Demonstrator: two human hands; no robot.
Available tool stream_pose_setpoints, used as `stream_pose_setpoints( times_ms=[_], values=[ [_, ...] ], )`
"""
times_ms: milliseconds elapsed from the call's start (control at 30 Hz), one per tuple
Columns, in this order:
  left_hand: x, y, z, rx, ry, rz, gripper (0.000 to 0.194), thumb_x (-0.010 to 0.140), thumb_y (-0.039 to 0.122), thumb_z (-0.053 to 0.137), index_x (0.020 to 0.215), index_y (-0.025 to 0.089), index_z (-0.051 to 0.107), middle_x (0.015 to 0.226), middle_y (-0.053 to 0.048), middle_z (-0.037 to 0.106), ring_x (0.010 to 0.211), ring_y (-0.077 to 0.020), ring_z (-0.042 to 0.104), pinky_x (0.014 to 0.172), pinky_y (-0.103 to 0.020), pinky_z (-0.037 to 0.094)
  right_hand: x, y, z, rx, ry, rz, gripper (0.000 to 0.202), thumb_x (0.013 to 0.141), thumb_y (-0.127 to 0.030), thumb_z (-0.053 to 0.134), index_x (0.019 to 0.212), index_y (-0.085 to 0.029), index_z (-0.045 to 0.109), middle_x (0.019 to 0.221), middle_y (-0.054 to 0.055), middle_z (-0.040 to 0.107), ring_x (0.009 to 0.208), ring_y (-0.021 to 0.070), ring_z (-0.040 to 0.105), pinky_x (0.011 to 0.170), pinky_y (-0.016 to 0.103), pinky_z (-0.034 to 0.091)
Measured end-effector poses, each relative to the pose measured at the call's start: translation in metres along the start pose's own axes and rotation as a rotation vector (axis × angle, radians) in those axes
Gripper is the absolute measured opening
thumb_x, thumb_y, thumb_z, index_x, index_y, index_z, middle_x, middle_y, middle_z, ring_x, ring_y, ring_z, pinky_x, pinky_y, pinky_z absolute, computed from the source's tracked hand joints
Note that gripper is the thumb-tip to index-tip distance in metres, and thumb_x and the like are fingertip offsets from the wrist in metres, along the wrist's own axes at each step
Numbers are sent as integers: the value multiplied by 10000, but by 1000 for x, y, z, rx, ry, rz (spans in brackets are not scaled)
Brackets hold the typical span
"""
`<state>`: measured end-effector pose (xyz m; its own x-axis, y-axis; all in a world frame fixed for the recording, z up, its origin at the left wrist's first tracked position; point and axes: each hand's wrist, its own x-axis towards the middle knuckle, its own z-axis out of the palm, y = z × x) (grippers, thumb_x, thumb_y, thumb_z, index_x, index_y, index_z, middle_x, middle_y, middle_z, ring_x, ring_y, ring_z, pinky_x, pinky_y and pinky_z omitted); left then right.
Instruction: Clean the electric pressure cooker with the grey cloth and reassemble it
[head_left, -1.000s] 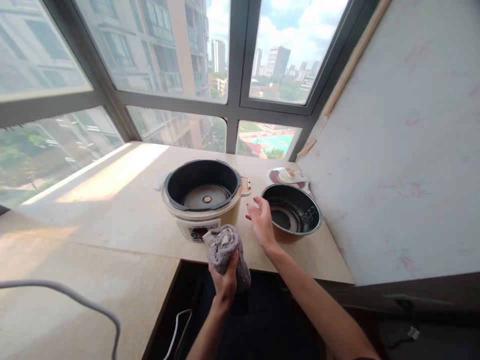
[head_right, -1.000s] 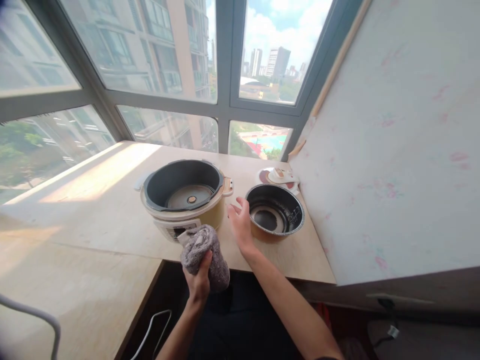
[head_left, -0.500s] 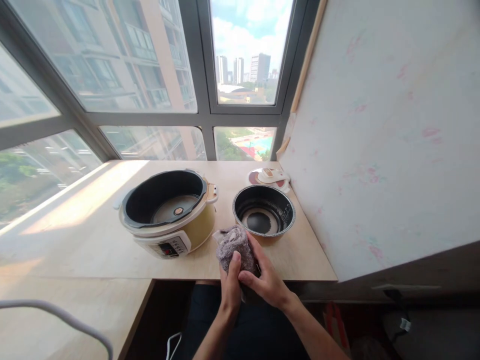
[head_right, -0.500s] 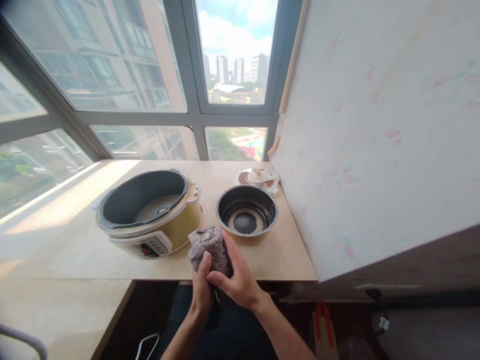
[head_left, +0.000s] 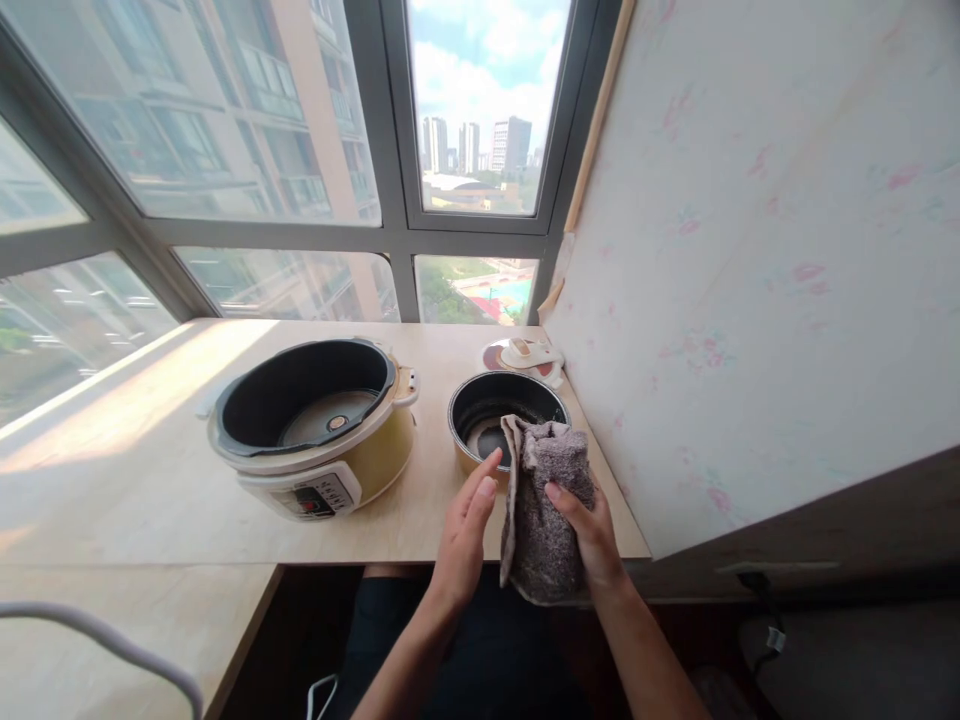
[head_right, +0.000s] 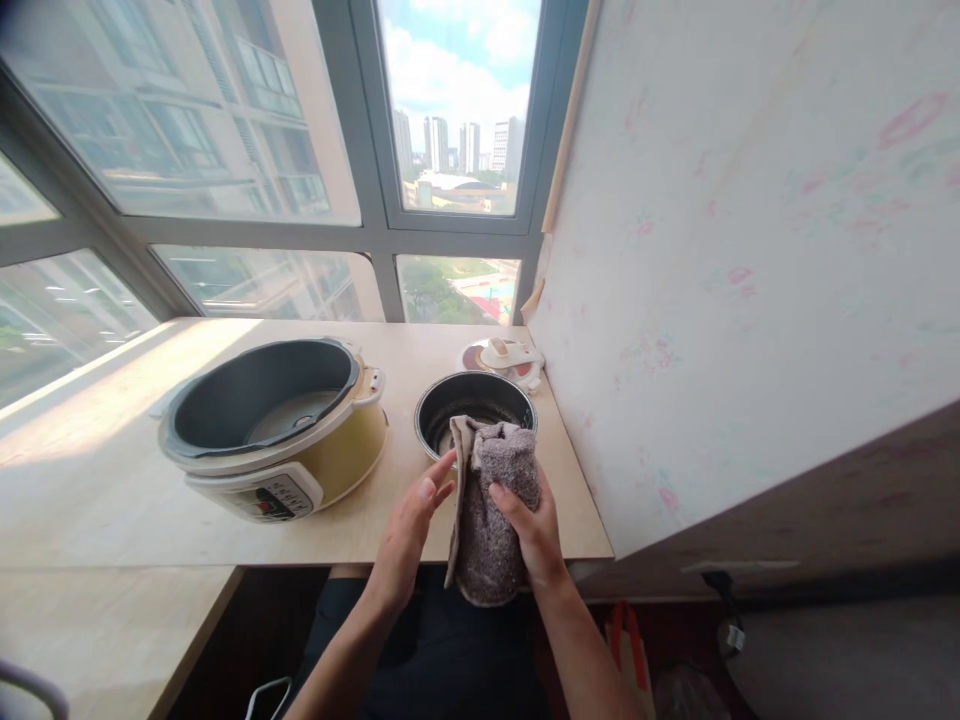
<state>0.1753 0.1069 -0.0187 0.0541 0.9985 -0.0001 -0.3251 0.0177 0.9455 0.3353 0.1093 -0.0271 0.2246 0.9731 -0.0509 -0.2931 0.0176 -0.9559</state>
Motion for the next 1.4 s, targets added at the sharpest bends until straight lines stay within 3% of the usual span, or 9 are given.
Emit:
stream_pose_setpoints(
  times_ms=[267,500,633,800,933,1067,1167,1300,1400],
  values=[
    [39,-26,-31,135,466,108,491,763,400,761,1193,194,646,1365,-162,623,1345,-321,551,1154,-484,416,28,-26,-35,9,150,39,372,691,-453,799,999,-268,702,980,70,765,1002,351,713,855,484,597],
    [85,-35,-21,135,426,15,842,760,312,799,1474,153,381,1585,-241,380,1486,-314,392,1203,-438,358,55,-59,-43,-70,111,-35,464,659,-441,839,1028,-214,671,901,63,765,865,307,737,787,434,607],
    [103,-38,-18,144,372,77,705,753,169,718,1416,151,479,1491,-172,527,1423,-287,481,1180,-393,399,69,-81,-34,-69,42,-63,462,692,-443,818,1057,-209,659,915,63,768,836,287,738,774,416,607],
    [109,-41,-20,155,376,143,713,676,49,600,1384,137,576,1414,-122,619,1335,-276,573,1183,-398,408,102,-90,-15,-20,-151,200,392,779,-540,677,975,-202,672,874,89,764,834,295,738,746,428,608],
    [104,-44,-24,54,473,117,780,660,53,607,1436,109,558,1467,-147,579,1355,-294,560,1182,-414,415,138,-68,9,-132,-338,334,396,706,-418,752,1021,-191,673,853,63,758,788,259,725,752,405,596],
    [100,-48,-30,39,498,114,766,675,71,611,1439,108,566,1450,-143,595,1353,-299,562,1202,-444,387,165,-31,33,-493,-577,265,430,669,-315,798,1058,-176,678,957,41,755,849,224,705,795,355,564],
    [99,-48,-33,75,490,99,751,684,78,613,1434,119,577,1436,-138,608,1345,-304,568,1198,-454,392,174,-12,48,-971,-709,29,378,756,-281,754,1109,-166,686,1119,63,736,1034,250,679,932,369,515],
    [100,-50,-36,143,484,120,709,692,85,604,1398,148,615,1449,-120,600,1376,-301,539,1206,-438,383,170,-6,59,-1652,-599,-242,341,890,-203,642,1217,-107,630,1261,183,658,1203,318,611,980,400,486],
    [100,-53,-38,185,469,161,698,703,107,581,1399,145,610,1468,-112,584,1401,-290,512,1221,-422,360,158,-6,63,-1851,-592,-245,371,927,-285,631,1255,-115,597,1247,201,637,1174,343,628,896,407,531]
  ],
)
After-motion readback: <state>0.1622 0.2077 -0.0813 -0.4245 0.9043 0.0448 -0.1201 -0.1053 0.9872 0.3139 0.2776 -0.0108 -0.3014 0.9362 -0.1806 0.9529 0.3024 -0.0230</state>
